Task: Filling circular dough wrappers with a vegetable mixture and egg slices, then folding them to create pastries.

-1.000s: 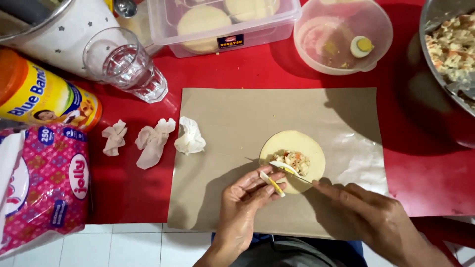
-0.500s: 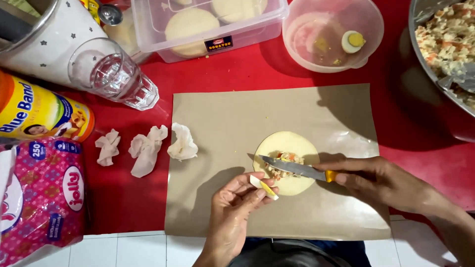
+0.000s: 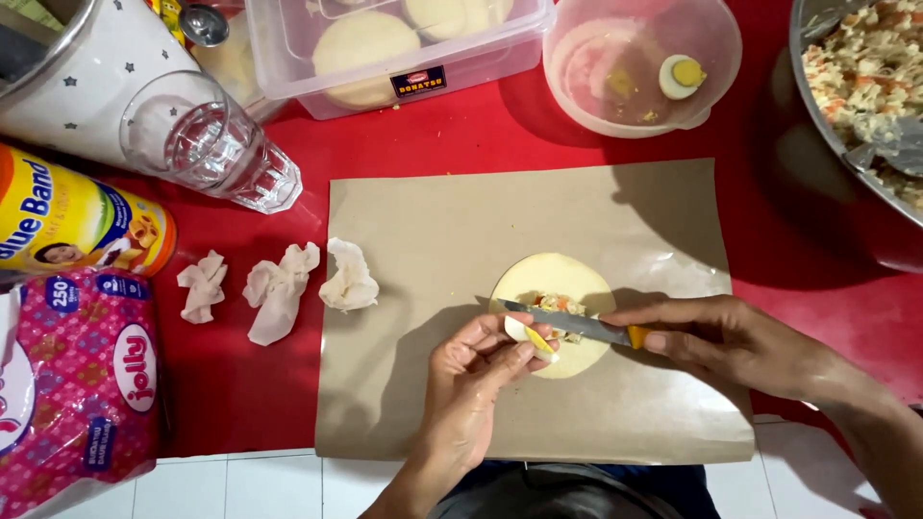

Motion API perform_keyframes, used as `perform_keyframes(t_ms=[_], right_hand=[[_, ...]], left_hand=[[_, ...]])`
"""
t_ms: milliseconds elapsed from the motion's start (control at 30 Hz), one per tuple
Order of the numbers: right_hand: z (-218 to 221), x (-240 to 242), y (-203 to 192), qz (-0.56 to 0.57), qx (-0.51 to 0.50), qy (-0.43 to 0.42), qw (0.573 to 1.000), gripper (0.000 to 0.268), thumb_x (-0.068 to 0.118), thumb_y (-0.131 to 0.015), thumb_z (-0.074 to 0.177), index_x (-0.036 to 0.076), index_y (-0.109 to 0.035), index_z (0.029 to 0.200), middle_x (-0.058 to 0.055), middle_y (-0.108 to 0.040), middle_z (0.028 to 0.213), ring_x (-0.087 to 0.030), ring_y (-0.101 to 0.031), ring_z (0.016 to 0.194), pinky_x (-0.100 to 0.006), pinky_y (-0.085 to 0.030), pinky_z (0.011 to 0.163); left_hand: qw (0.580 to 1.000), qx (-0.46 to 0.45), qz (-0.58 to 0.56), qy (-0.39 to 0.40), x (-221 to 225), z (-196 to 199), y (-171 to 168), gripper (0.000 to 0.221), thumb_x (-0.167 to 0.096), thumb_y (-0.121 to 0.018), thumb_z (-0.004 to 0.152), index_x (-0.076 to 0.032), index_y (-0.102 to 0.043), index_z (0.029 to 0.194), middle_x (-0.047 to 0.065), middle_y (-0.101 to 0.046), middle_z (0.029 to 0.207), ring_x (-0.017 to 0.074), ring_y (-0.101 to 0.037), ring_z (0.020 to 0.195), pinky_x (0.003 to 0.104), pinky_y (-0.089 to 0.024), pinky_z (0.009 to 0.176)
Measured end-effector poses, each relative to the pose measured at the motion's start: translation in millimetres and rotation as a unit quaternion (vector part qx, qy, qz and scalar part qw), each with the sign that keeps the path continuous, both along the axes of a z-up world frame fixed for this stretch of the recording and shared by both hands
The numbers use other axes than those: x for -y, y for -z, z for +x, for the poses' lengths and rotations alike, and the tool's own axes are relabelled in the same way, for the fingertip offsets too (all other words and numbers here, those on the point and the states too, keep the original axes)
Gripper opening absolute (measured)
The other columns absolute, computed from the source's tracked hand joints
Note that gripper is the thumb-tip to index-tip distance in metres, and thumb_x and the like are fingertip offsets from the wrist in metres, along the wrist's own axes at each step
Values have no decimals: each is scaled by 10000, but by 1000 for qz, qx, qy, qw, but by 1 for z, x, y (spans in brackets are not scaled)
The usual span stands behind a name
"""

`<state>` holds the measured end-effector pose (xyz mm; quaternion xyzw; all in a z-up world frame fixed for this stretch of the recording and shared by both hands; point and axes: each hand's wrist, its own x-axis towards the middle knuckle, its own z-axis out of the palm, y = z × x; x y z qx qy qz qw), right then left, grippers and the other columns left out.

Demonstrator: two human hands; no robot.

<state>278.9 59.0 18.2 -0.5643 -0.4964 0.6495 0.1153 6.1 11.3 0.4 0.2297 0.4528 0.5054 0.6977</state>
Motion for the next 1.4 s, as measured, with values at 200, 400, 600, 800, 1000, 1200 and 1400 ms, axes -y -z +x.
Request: perform_keyframes(t_ms=[200, 400, 600, 800, 1000, 1200, 1400], right_hand=[[12, -8, 3, 3, -6, -57, 998, 477, 202, -627, 954, 191, -842, 1379, -65, -688, 889, -189, -578, 753, -284, -426, 696], [15, -8, -5, -27, -16, -13, 999, 458, 195, -629, 959, 152, -876, 1343, -82, -497, 581, -172, -320, 455, -305, -225, 422], [8, -1, -21, 81, -98, 62, 990, 408, 165, -637, 950, 20, -798, 1295, -72, -509, 618, -129, -440, 529, -268, -300, 473], [-20, -39, -31, 586, 155, 38, 794, 371, 9, -518, 1052, -7, -567, 1420, -152, -597, 1135, -250, -645, 975, -344, -487, 910], [-40, -107, -27, 637, 339, 50, 690, 485, -114, -363, 924, -46, -443, 1398, -251, -458, 972, -456, -444, 811, -590, -395, 671], [-28, -159, -3, 590, 281, 118, 747, 481, -124, -533, 825, -26, -413, 1281, -264, -478, 1061, -509, -553, 948, -574, -489, 818], [-23, -182, 28, 594, 268, 133, 747, 392, 65, -727, 888, 9, -511, 1210, -240, -586, 1047, -448, -578, 1020, -513, -504, 937]], left_hand=[[1000, -17, 3, 2, -2, 2, -2, 189, -13, -738, 840, 39, -721, 1021, 225, -805, 971, 274, -772, 991, 386, -653, 865], [1000, -10, 23, 4, 3, 0, 4, 156, -11, -737, 848, 23, -712, 998, 207, -802, 971, 290, -775, 1030, 384, -650, 828], [1000, -20, -10, 14, 0, -11, -8, 300, -4, -761, 805, 91, -715, 1086, 278, -818, 1012, 304, -782, 934, 390, -650, 818], [998, -24, 54, 21, -19, -16, -17, 249, 38, -743, 818, 82, -722, 1063, 267, -809, 1035, 313, -780, 926, 406, -679, 846], [997, -31, 65, 34, -59, -4, -50, 264, 72, -727, 802, 104, -696, 1062, 304, -798, 1027, 330, -766, 831, 374, -662, 807], [977, -4, 202, 72, -113, 14, -51, 349, 41, -728, 851, 148, -676, 1178, 275, -727, 1043, 313, -750, 916, 431, -666, 823], [969, 31, 226, 95, -177, 33, -45, 419, -20, -763, 845, 138, -660, 1219, 175, -706, 1050, 238, -756, 899, 396, -665, 828]])
